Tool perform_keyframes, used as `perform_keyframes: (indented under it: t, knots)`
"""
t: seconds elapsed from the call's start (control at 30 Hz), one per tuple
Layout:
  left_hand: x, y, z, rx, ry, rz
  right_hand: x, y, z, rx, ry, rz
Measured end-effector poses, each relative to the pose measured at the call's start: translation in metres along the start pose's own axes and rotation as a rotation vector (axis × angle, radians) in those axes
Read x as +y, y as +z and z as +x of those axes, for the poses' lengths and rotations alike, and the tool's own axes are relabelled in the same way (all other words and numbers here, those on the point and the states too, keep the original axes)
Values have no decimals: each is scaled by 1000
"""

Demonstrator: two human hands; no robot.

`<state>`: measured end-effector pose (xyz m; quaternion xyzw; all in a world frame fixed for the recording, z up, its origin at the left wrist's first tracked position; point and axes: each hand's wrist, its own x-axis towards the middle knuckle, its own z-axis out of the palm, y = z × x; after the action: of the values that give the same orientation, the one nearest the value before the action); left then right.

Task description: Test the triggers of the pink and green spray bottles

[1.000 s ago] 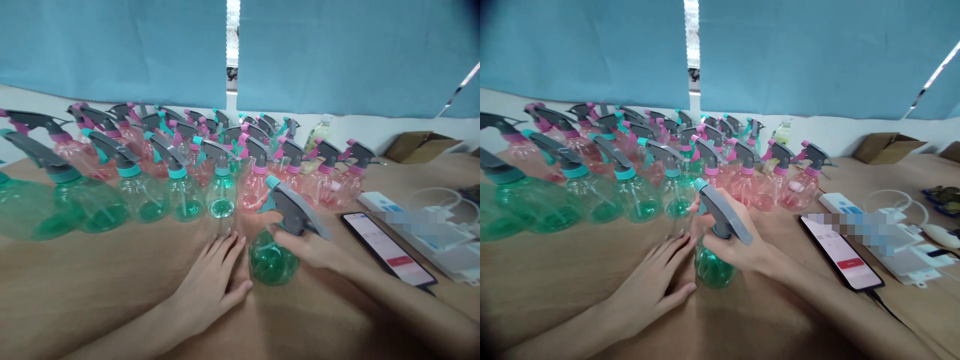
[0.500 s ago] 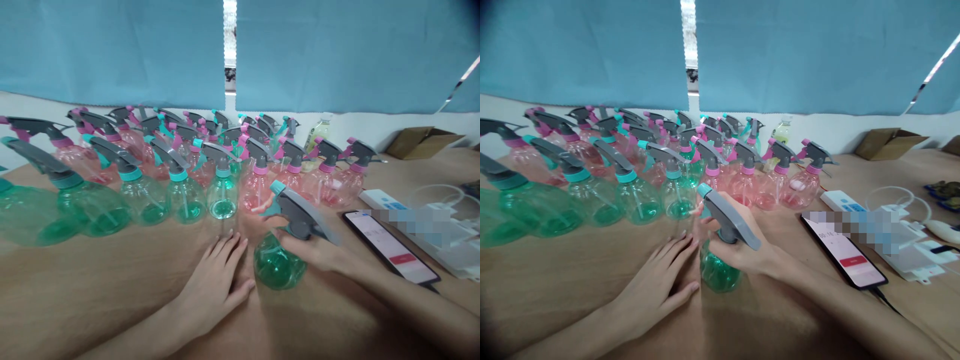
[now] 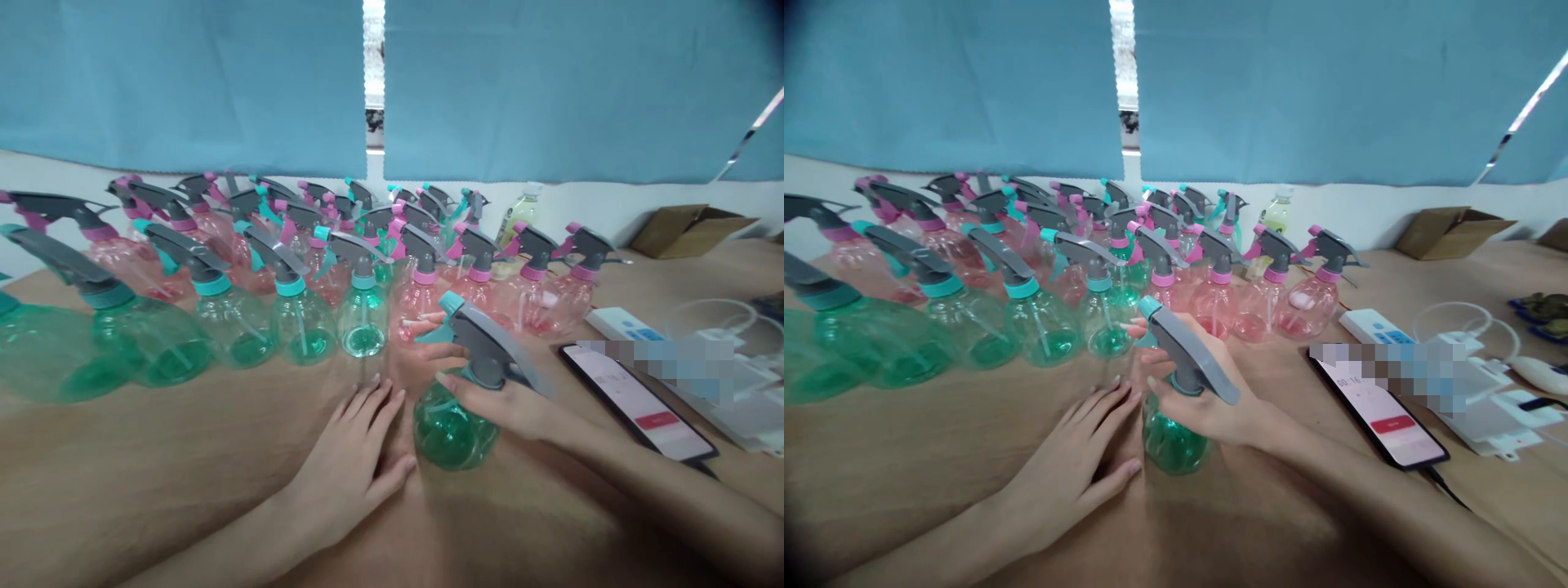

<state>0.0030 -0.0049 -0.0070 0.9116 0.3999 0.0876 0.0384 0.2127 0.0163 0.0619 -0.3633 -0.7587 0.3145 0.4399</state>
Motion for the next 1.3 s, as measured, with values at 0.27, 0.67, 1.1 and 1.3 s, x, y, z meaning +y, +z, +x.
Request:
perform_keyframes:
  t: [0.27,0.67,1.1,1.3]
  knots:
    - [0,-2,0,-10,14,11,12,1,-2,-2,-55,92]
    - [0,-3,-1,-26,6,-24,10,1,-2,-26,-19,186]
    - [0,-4,0,-33,11,-7,5,0,-1,-9,-48,154]
    - [1,-3,-2,-32,6,-15,3,-1,-1,-11,-41,100]
